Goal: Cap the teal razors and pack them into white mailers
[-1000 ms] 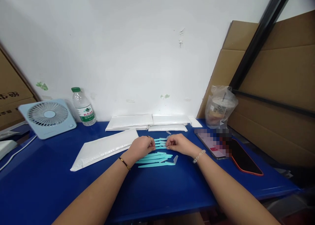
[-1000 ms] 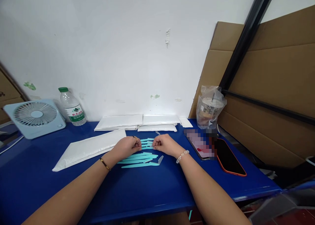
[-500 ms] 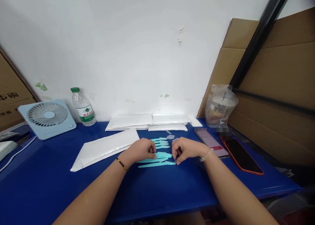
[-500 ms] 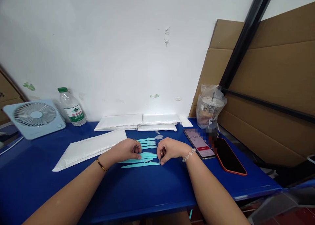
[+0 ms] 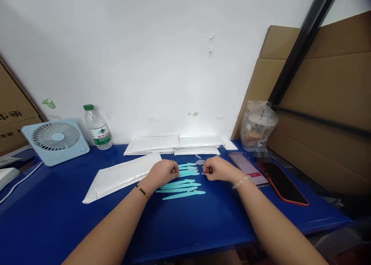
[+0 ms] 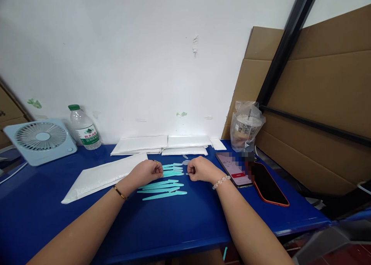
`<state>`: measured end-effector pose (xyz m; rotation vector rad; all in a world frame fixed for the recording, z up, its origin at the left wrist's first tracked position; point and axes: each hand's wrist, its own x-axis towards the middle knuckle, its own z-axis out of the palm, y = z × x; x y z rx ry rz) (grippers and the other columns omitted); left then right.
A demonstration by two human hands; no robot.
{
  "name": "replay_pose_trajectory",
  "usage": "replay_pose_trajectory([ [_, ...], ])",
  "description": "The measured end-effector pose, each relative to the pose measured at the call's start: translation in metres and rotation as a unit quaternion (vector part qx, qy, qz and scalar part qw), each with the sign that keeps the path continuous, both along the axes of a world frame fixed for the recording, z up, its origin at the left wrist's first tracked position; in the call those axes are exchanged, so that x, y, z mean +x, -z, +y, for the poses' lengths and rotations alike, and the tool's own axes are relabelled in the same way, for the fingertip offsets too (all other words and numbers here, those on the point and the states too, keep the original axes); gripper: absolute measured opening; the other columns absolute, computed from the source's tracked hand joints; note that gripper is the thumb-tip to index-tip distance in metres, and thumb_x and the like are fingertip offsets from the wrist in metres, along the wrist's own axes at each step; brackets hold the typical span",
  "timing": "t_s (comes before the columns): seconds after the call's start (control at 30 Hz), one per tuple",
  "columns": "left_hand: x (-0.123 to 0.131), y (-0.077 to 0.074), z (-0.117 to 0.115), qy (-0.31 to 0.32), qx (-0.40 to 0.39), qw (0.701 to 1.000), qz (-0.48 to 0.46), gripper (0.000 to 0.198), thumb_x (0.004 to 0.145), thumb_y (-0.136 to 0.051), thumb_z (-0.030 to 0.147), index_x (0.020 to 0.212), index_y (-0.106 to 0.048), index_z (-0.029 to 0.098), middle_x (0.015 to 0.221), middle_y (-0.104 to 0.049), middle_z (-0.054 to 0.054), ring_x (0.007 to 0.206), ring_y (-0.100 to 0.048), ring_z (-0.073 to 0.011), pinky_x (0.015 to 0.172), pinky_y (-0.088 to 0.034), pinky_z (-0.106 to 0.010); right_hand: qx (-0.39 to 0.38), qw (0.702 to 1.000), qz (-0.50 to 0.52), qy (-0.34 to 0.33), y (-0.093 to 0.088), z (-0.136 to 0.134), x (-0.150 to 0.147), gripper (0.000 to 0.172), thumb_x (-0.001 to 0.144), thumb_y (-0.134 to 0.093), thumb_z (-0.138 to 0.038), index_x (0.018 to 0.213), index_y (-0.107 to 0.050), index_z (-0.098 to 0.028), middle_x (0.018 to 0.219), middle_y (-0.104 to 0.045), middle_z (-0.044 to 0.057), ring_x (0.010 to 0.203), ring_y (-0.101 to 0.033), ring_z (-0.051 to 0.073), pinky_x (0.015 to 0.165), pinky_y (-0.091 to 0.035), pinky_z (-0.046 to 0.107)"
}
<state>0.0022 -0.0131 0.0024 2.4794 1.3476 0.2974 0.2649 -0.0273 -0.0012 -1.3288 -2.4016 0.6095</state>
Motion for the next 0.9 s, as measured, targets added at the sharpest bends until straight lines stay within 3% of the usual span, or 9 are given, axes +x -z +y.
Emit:
replay_pose_trajectory([
  [0.23,0.004,0.000,-0.002,0.008,0.023,1.000,0.019,0.011,0.074,-0.058,0.032,0.073,-0.064,0.023,0.075,-0.066,0.001,0.068,-0.057,-0.0140,0.054,-0.033,-0.023,0.016,0.999,0.039,-0.033,0.003,0.002,-0.006,0.021,0.065,-0.054,-0.009,0.076,-0.070,-0.017,0.071,-0.066,0.001,0.062,-0.058,0.013,0.057,-0.042,0.020],
  [0.4,0.001,-0.003,-0.002,0.006,0.016,0.999,0.032,0.011,0.071,-0.059,0.031,0.073,-0.064,0.022,0.075,-0.066,0.000,0.070,-0.057,-0.0146,0.055,-0.034,-0.023,-0.016,0.998,0.055,-0.034,0.006,0.003,-0.003,0.022,0.065,-0.056,-0.010,0.081,-0.069,-0.016,0.074,-0.065,0.002,0.062,-0.059,0.013,0.056,-0.043,0.020],
  [0.6,-0.002,-0.001,0.000,0.023,0.006,0.999,0.022,0.011,0.071,-0.058,0.031,0.072,-0.064,0.022,0.072,-0.066,0.000,0.066,-0.056,-0.0141,0.053,-0.032,-0.022,-0.028,0.997,0.059,-0.039,0.004,0.001,-0.004,0.018,0.070,-0.058,-0.014,0.083,-0.070,-0.017,0.070,-0.065,0.001,0.061,-0.059,0.012,0.057,-0.045,0.020],
  [0.9,0.009,0.000,-0.003,0.030,-0.002,0.999,0.017,0.014,0.073,-0.059,0.034,0.074,-0.065,0.022,0.072,-0.066,0.001,0.066,-0.056,-0.0136,0.055,-0.033,-0.023,0.016,0.997,0.057,-0.053,0.010,0.003,-0.020,0.009,0.075,-0.062,-0.020,0.079,-0.069,-0.018,0.075,-0.068,0.001,0.066,-0.061,0.013,0.060,-0.044,0.021],
])
